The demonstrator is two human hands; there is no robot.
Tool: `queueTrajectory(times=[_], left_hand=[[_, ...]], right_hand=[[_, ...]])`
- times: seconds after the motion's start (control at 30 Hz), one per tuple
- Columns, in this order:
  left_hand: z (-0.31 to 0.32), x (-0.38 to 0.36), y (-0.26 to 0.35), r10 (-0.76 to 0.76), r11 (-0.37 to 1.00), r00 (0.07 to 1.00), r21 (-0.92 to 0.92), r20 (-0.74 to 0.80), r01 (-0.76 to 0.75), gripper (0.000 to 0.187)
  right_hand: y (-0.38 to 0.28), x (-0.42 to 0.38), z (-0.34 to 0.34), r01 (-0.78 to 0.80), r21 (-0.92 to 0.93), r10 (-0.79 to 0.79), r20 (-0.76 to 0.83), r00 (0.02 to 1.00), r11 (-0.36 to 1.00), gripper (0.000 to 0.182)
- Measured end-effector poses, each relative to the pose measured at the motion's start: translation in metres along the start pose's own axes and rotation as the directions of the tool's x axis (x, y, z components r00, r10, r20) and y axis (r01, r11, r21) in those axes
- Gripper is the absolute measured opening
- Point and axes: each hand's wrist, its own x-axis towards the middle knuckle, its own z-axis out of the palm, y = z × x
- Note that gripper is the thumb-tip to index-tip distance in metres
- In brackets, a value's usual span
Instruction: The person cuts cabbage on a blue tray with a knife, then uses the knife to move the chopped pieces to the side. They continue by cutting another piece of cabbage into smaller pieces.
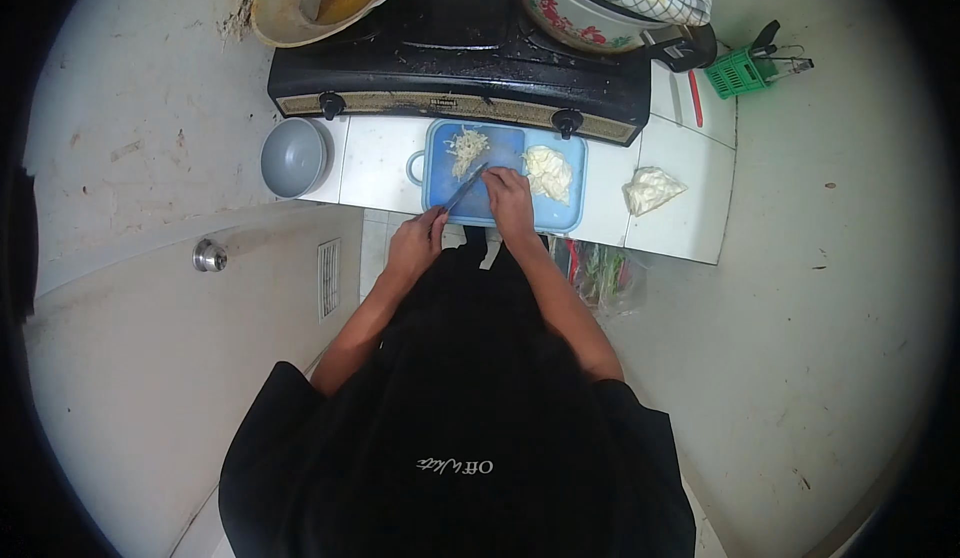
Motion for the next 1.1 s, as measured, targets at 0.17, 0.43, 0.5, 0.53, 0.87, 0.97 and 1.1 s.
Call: queueTrajectory(times=[0.17,0.43,0.5,0.53,0.87,0.97,1.1], left_hand=[[0.007,0.007,0.009,-0.027,0.999,0.999,0.019,-0.031,0.028,0.031],[0.011,-0.004,-0.007,-0.039,0.986,0.995,-0.163,-0.093,0.023,0.029],[0.01,-0.008,-0.005,-0.035,0.984,0.998,-0.179,-0.059,0.024,0.03],[0.009,-0.009,-0.004,-0.035,0.984,0.998,-0.175,-0.044,0.027,0.03],[-0.002,-0.004,-0.003,-0.049,0.994,0.999,-0.094,0.017,0.051,0.029],[0.001,-0.002,-0.005,-0.022,0.999,1.0,-0.026,0.012,0.022,0.029],[0.012,0.007,-0.004,0.024,1.0,0.999,-0.016,-0.042,-0.024,0.028]], right_hand=[[0.001,-0.002,0.002,0.004,-0.013,-0.004,-0.002,1.0,1.0,0.025],[-0.009,-0.01,0.005,0.038,-0.093,-0.04,-0.017,0.999,0.995,0.027],[-0.008,-0.012,0.006,0.037,-0.101,-0.037,-0.003,0.999,0.994,0.027],[-0.007,-0.012,0.005,0.034,-0.112,-0.033,0.007,0.999,0.993,0.028],[-0.005,-0.011,0.005,0.022,-0.096,-0.02,0.019,1.0,0.995,0.027],[-0.005,-0.01,0.005,0.01,-0.098,-0.008,0.019,1.0,0.995,0.027],[-0.009,-0.012,0.005,0.033,-0.121,-0.032,0.013,0.999,0.992,0.027]])
